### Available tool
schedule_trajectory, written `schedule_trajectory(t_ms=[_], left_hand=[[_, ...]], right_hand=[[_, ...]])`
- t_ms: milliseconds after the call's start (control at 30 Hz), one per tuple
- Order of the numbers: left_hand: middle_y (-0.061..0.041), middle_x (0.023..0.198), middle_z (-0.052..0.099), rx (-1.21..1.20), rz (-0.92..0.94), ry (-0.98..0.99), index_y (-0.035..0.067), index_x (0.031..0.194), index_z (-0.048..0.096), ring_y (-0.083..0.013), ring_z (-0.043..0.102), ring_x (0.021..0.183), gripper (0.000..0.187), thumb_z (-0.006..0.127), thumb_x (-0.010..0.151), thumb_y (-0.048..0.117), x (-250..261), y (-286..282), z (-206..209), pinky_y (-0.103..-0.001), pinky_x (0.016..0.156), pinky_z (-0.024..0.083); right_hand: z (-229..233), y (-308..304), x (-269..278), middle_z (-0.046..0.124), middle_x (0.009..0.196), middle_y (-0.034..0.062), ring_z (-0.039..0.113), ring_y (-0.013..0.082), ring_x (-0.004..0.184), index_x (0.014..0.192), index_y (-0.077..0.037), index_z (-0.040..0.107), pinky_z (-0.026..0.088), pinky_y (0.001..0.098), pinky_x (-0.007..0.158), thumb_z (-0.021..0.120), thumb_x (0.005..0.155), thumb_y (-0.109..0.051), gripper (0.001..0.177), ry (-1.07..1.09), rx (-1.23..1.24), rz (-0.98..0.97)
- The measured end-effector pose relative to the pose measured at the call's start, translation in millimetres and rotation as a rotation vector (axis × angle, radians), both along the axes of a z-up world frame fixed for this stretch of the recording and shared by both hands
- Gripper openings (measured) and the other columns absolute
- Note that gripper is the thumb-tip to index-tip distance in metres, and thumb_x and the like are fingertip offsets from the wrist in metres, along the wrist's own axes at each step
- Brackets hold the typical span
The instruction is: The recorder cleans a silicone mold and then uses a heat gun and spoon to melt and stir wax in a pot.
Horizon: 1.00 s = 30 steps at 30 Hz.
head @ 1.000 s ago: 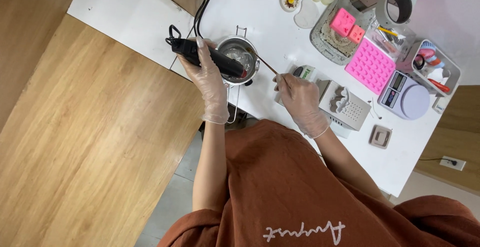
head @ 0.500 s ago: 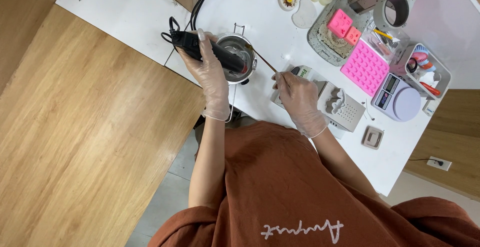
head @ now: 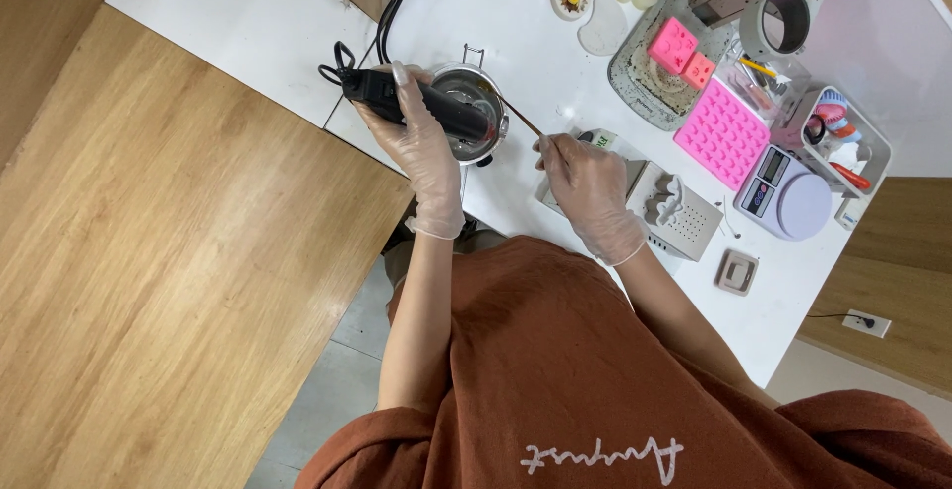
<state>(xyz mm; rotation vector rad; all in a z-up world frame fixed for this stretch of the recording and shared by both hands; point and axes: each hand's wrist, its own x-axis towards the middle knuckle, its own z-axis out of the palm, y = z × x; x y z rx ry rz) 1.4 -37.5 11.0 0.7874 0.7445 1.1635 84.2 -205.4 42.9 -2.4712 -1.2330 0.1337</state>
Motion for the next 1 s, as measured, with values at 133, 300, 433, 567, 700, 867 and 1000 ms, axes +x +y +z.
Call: schedule_trajectory(t_ms=[133, 300, 433, 567, 700, 867, 1000], left_hand=[[-0.001, 0.092, 0.060, -0.009, 0.023, 0.058, 0.012, 0.111, 0.050, -0.0115, 0.057, 0.091, 0.026, 0.062, 0.106, 0.034, 0.4, -5.7, -1.5, -0.032, 0.095, 0.049], [-0.003, 0.093, 0.064, -0.034, 0.126, 0.087, 0.010, 0.113, 0.049, -0.0130, 0.061, 0.094, 0.031, 0.061, 0.105, 0.038, 4.6, -17.2, -15.1, -0.033, 0.098, 0.050], [-0.003, 0.095, 0.065, -0.030, 0.166, 0.090, 0.010, 0.113, 0.048, -0.0132, 0.062, 0.095, 0.032, 0.059, 0.106, 0.039, 8.1, -24.2, -18.7, -0.034, 0.097, 0.051], [-0.003, 0.098, 0.064, -0.013, 0.194, 0.089, 0.009, 0.115, 0.045, -0.0134, 0.062, 0.098, 0.034, 0.058, 0.107, 0.039, 9.2, -27.8, -13.4, -0.035, 0.098, 0.053], [-0.004, 0.101, 0.063, -0.004, 0.219, 0.091, 0.008, 0.119, 0.045, -0.0138, 0.062, 0.100, 0.035, 0.056, 0.107, 0.039, 12.4, -28.7, -11.8, -0.035, 0.097, 0.055], [-0.006, 0.102, 0.063, -0.049, 0.233, 0.025, 0.007, 0.120, 0.044, -0.0141, 0.063, 0.098, 0.036, 0.056, 0.105, 0.038, 14.8, -31.5, -7.5, -0.034, 0.091, 0.061], [-0.008, 0.104, 0.064, -0.040, 0.260, 0.021, 0.005, 0.119, 0.044, -0.0149, 0.064, 0.099, 0.037, 0.056, 0.107, 0.038, 14.7, -34.4, -8.8, -0.033, 0.091, 0.062]], right_hand=[[0.1, 5.5, 4.8, 0.073, 0.066, 0.0051, 0.067, 0.0153, 0.046, 0.092, -0.003, 0.074, 0.052, 0.0308, 0.044, 0.059, 0.106, -0.018, 0.026, -0.015, -0.038, 0.020], [2.8, 9.1, 14.5, 0.073, 0.067, 0.0043, 0.068, 0.0160, 0.049, 0.089, -0.002, 0.073, 0.053, 0.0312, 0.046, 0.059, 0.107, -0.018, 0.028, -0.014, -0.035, 0.078], [9.9, 11.9, 16.9, 0.073, 0.067, 0.0047, 0.068, 0.0177, 0.051, 0.089, -0.003, 0.074, 0.055, 0.0322, 0.050, 0.059, 0.106, -0.017, 0.027, -0.009, -0.021, 0.097], [13.7, 13.9, 20.4, 0.073, 0.068, 0.0054, 0.069, 0.0196, 0.055, 0.088, -0.002, 0.074, 0.055, 0.0336, 0.053, 0.062, 0.104, -0.017, 0.026, -0.010, -0.012, 0.113], [19.1, 17.1, 22.2, 0.073, 0.069, 0.0057, 0.069, 0.0202, 0.057, 0.088, -0.002, 0.074, 0.055, 0.0342, 0.054, 0.062, 0.104, -0.017, 0.025, -0.014, -0.007, 0.134], [20.1, 20.9, 22.8, 0.073, 0.069, 0.0047, 0.069, 0.0201, 0.055, 0.088, -0.003, 0.074, 0.055, 0.0350, 0.054, 0.062, 0.103, -0.018, 0.025, 0.001, -0.034, 0.131], [21.1, 22.4, 20.5, 0.073, 0.068, 0.0044, 0.069, 0.0205, 0.055, 0.087, -0.003, 0.074, 0.055, 0.0357, 0.055, 0.062, 0.104, -0.019, 0.026, -0.004, -0.033, 0.128]])
